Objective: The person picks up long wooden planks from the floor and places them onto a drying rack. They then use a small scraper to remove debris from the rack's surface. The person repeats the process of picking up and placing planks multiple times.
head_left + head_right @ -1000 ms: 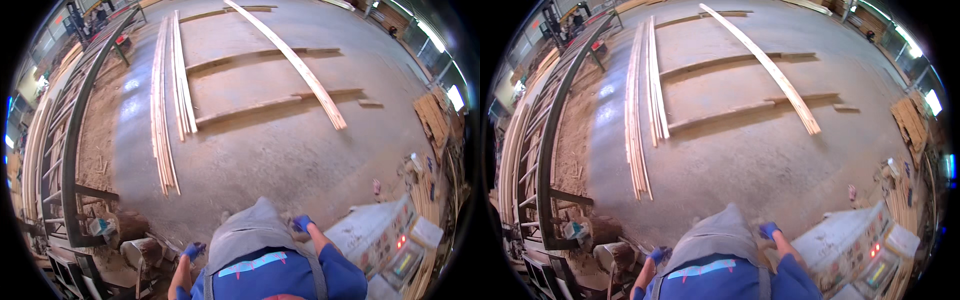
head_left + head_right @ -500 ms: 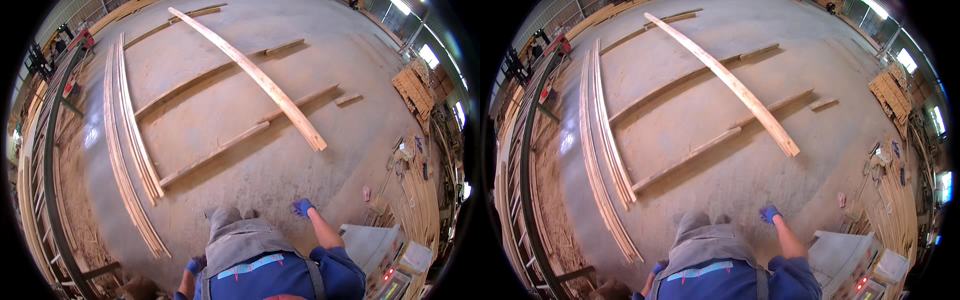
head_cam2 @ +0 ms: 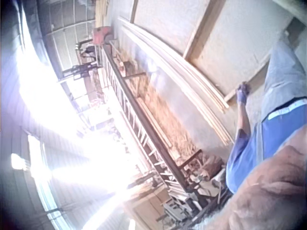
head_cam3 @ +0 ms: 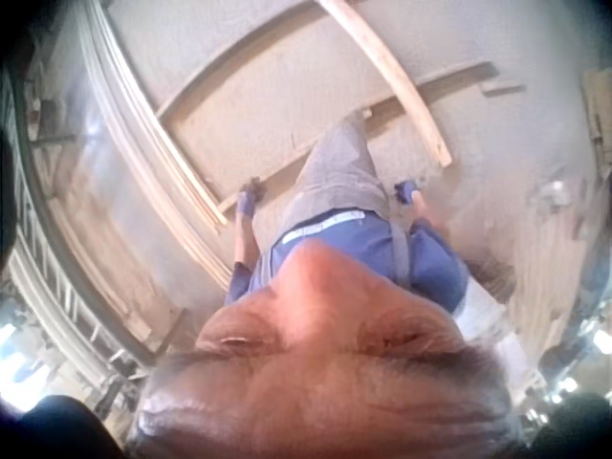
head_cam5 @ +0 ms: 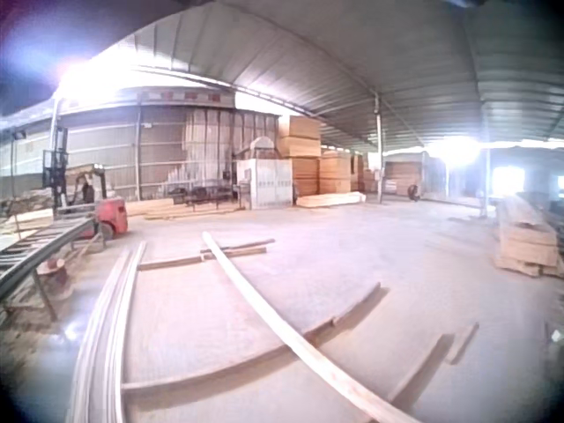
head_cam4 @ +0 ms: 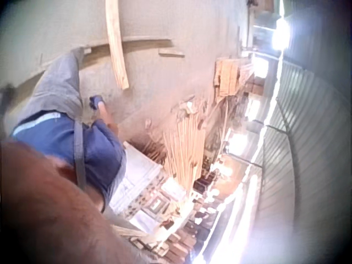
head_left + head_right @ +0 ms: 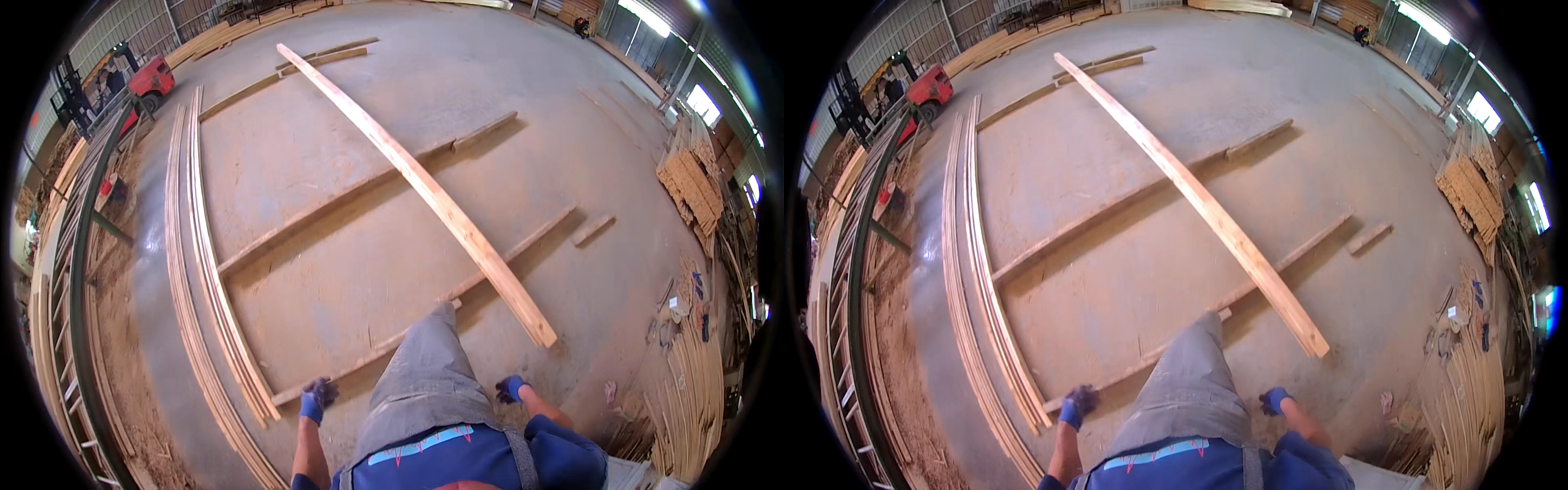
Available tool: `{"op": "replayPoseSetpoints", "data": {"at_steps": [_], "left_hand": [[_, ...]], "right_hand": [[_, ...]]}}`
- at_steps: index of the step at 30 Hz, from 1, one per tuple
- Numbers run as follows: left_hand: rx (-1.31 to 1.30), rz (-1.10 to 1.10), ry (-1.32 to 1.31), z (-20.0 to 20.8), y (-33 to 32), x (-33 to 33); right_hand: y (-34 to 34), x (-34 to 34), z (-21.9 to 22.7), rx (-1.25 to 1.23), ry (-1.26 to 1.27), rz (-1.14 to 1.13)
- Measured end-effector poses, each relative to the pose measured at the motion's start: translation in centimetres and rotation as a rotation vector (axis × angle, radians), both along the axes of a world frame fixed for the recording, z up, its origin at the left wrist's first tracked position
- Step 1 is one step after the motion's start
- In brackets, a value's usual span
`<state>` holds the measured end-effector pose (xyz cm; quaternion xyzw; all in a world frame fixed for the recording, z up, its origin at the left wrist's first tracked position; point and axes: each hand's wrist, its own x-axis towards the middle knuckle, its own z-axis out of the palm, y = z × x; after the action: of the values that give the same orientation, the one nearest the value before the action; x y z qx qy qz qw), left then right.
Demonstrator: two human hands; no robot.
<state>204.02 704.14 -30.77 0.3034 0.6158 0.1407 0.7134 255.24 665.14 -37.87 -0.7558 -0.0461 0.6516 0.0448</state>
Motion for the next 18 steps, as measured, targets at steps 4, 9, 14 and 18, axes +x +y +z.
{"op": "replayPoseSetpoints", "data": {"at_steps": [4,9,14,18], "left_hand": [[0.193,-0.037,-0.204,10.3,14.7,15.7],[0.275,-0.311,-0.197,10.3,27.5,27.3],[0.016,-0.076,0.081,3.8,34.8,31.2],[-0.364,0.074,0.090,-5.0,36.1,30.6]], "right_hand": [[7.3,5.4,-0.2,-0.135,0.040,-0.226],[21.7,16.7,-2.5,-0.153,0.136,-0.138],[42.1,30.6,1.8,0.083,0.088,-0.359],[55.7,40.9,5.5,0.274,-0.004,-0.454]]}}
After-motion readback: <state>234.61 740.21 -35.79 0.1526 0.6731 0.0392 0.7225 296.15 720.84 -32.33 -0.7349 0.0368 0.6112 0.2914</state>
